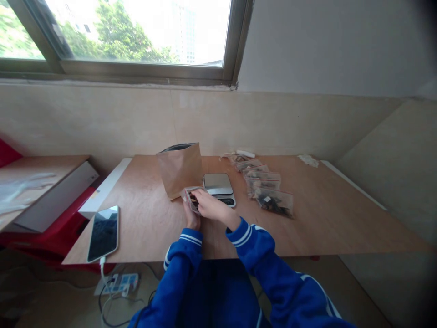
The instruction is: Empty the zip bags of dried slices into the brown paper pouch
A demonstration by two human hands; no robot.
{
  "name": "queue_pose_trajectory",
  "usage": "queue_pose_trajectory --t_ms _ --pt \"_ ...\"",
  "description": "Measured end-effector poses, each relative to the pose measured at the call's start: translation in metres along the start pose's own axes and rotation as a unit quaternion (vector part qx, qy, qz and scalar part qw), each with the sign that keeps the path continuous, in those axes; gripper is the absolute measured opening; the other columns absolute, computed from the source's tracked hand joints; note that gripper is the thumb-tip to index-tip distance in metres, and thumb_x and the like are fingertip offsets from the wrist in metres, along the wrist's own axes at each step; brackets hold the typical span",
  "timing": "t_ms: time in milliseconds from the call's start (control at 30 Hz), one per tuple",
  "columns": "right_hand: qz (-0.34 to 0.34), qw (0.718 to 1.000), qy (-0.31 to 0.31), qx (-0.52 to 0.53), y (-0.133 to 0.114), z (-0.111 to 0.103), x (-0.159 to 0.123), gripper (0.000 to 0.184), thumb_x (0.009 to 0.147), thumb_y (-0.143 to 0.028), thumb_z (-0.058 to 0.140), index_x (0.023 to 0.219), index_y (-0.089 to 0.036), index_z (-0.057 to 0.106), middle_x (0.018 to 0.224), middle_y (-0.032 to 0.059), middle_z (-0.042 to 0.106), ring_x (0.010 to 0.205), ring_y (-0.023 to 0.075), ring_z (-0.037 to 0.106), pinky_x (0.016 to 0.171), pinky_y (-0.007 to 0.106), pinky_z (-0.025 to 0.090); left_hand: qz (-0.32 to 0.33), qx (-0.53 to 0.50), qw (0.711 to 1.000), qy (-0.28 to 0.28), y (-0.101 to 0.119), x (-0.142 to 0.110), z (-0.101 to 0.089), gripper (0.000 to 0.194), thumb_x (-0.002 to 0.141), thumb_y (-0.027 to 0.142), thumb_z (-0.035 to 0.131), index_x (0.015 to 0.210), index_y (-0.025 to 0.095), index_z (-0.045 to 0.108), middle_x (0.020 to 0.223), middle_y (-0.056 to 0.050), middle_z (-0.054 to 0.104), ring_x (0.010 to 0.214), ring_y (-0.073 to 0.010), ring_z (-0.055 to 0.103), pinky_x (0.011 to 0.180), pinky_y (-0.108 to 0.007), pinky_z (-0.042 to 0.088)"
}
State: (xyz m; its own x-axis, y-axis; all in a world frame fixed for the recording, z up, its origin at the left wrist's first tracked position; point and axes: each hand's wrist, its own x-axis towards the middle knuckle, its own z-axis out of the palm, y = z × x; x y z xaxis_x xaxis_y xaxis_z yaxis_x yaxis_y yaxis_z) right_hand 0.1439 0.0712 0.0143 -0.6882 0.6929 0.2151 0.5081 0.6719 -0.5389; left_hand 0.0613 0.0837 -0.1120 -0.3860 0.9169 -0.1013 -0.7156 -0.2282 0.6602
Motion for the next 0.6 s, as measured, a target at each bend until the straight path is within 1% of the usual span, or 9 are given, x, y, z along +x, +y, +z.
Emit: queue_pose_trajectory --t_ms 100,167,200,233,300,367,433,500,600 --pt "-0.028 0.997 -0.063 -0.031 0.022 0.01 0.019 0.058 0.068 -0.004 0.065 0.124 -0.011 0.053 0.122 0.0164 0.059 0.116 0.0292 0.054 0.101 0.041 0.044 -0.006 -0.037 0.999 0.015 0.001 0.001 0.0 0.04 0.088 0.042 0.049 0.111 0.013 0.064 0.11 -0.011 0.068 0.111 -0.0236 0.062 0.099 -0.037 0.046" --pt "-0.042 0.992 -0.105 -0.061 0.026 0.013 0.027 0.068 0.062 -0.01 0.075 0.125 -0.007 0.052 0.124 0.0193 0.058 0.115 0.0316 0.054 0.1 0.042 0.045 -0.003 -0.055 0.998 0.019 0.001 0.001 0.0 0.039 0.088 0.04 0.05 0.114 0.014 0.063 0.115 -0.011 0.066 0.116 -0.0241 0.059 0.101 -0.037 0.045" --pt "-0.046 0.987 -0.129 -0.08 0.025 0.014 0.03 0.07 0.06 -0.012 0.077 0.125 -0.005 0.052 0.124 0.0206 0.057 0.115 0.0326 0.054 0.1 0.043 0.045 0.0 -0.063 0.998 0.021 0.001 0.001 0.0 0.039 0.088 0.04 0.051 0.115 0.015 0.062 0.119 -0.011 0.065 0.119 -0.0239 0.057 0.102 -0.036 0.045" --pt "-0.047 0.982 -0.151 -0.102 0.024 0.015 0.031 0.069 0.06 -0.014 0.079 0.123 -0.004 0.053 0.125 0.0215 0.057 0.115 0.0335 0.053 0.1 0.043 0.044 0.001 -0.068 0.997 0.021 0.001 0.001 -0.001 0.039 0.087 0.039 0.051 0.116 0.016 0.061 0.122 -0.011 0.064 0.122 -0.0237 0.055 0.103 -0.036 0.044" --pt "-0.045 0.973 -0.175 -0.144 0.02 0.017 0.031 0.06 0.063 -0.014 0.078 0.118 -0.002 0.057 0.125 0.0222 0.057 0.115 0.0341 0.053 0.1 0.044 0.044 -0.004 -0.074 0.997 0.017 0.001 0.001 -0.001 0.038 0.088 0.038 0.05 0.117 0.017 0.06 0.124 -0.011 0.063 0.124 -0.0239 0.054 0.103 -0.038 0.043" --pt "-0.039 0.97 -0.167 -0.173 0.018 0.018 0.027 0.052 0.068 -0.009 0.073 0.117 -0.002 0.058 0.125 0.0227 0.057 0.115 0.0335 0.053 0.101 0.044 0.043 -0.028 -0.077 0.997 0.013 0.003 -0.001 -0.001 0.035 0.09 0.036 0.047 0.115 0.017 0.062 0.12 -0.011 0.066 0.122 -0.0239 0.056 0.102 -0.039 0.044" --pt "-0.036 0.973 -0.14 -0.177 0.018 0.017 0.02 0.047 0.072 -0.005 0.069 0.118 -0.003 0.059 0.126 0.0222 0.058 0.116 0.0319 0.053 0.102 0.044 0.042 -0.058 -0.077 0.995 0.013 0.005 -0.003 0.0 0.032 0.092 0.032 0.044 0.111 0.016 0.064 0.113 -0.01 0.069 0.118 -0.0221 0.059 0.102 -0.037 0.044" --pt "-0.035 0.981 -0.114 -0.154 0.019 0.015 0.011 0.041 0.077 -0.004 0.064 0.118 -0.008 0.06 0.124 0.0191 0.06 0.117 0.0294 0.054 0.102 0.043 0.042 -0.078 -0.076 0.994 0.015 0.007 -0.004 0.002 0.031 0.093 0.029 0.043 0.105 0.014 0.067 0.106 -0.01 0.071 0.113 -0.0208 0.062 0.101 -0.035 0.044" --pt "-0.01 0.989 -0.095 -0.109 0.021 0.011 0.001 0.033 0.083 -0.003 0.058 0.113 -0.013 0.063 0.116 0.0142 0.065 0.112 0.0253 0.06 0.098 0.037 0.045 -0.092 -0.074 0.993 0.017 0.008 -0.004 0.004 0.033 0.092 0.032 0.045 0.099 0.011 0.069 0.099 -0.011 0.072 0.105 -0.022 0.065 0.099 -0.035 0.046"
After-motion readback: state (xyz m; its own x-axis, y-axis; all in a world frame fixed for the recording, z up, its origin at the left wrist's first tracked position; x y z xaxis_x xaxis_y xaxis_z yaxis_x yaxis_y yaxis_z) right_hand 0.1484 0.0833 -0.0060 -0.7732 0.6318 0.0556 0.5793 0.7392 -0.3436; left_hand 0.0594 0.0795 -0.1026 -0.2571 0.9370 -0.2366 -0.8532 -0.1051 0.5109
